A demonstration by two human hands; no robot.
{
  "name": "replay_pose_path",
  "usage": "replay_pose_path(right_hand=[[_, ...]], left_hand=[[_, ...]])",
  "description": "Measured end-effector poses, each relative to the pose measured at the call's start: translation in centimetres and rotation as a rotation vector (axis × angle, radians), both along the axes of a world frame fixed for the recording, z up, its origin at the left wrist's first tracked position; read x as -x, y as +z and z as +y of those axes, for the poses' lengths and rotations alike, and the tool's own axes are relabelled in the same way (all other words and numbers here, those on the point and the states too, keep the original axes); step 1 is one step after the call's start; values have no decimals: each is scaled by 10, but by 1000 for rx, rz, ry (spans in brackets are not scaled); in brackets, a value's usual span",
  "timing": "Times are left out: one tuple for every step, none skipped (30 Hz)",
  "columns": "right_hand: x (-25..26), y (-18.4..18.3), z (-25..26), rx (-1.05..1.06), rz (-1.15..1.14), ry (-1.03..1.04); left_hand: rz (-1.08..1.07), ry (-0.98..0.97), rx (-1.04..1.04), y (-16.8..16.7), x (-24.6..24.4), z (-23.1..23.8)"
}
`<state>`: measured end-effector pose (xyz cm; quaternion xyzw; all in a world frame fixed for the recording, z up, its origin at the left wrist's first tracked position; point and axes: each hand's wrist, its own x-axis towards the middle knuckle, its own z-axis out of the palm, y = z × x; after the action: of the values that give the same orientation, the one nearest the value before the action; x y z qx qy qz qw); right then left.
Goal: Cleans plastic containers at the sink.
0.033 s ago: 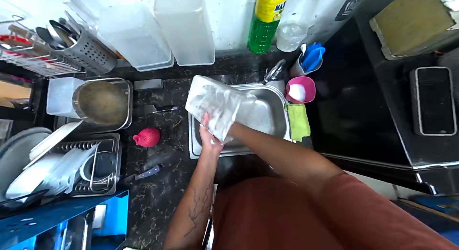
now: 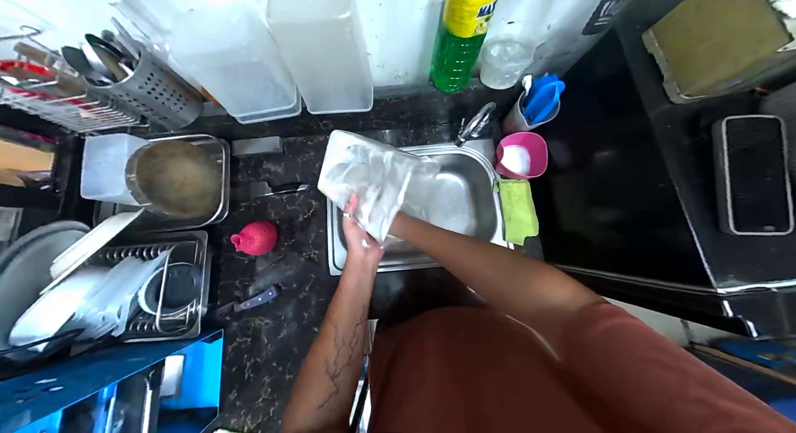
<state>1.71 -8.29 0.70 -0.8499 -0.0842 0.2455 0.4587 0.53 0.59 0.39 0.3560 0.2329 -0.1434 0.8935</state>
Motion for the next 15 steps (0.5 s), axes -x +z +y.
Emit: replay_pose_path(right_hand=[[2, -1, -3, 6, -188, 72], [4, -1, -13, 12, -297, 145], [4, 2, -30, 66, -358, 212], [1, 0, -50, 169, -422, 256], [-4, -5, -67, 272, -483, 242], [-10, -9, -78, 361, -486, 195], [-11, -10, -81, 400, -455, 148], [-5, -10, -78, 400, -441, 135], [7, -9, -72, 369, -434, 162], [19, -7, -68, 323, -411, 225], [24, -5, -69, 291, -374, 271], [23, -4, -74, 293, -336, 274], [16, -5, -79, 328, -325, 226], [6, -4, -83, 366, -321, 147], [-2, -5, -84, 388, -321, 58]], left_hand=[[0, 17, -43, 2, -6, 8], [-11, 31, -72, 3, -11, 17], [-10, 35, -98, 4, -18, 26], [16, 29, -130, 7, -21, 32], [57, 19, -174, 10, -23, 32], [87, 10, -210, 13, -23, 30], [96, 4, -228, 15, -24, 27], [87, 11, -233, 18, -26, 25], [68, 13, -228, 19, -29, 25], [67, 4, -226, 19, -30, 26], [83, -13, -225, 20, -31, 27], [106, -36, -245, 21, -29, 27], [127, -59, -278, 22, -25, 24], [139, -86, -309, 23, -20, 19], [145, -115, -326, 24, -14, 12]])
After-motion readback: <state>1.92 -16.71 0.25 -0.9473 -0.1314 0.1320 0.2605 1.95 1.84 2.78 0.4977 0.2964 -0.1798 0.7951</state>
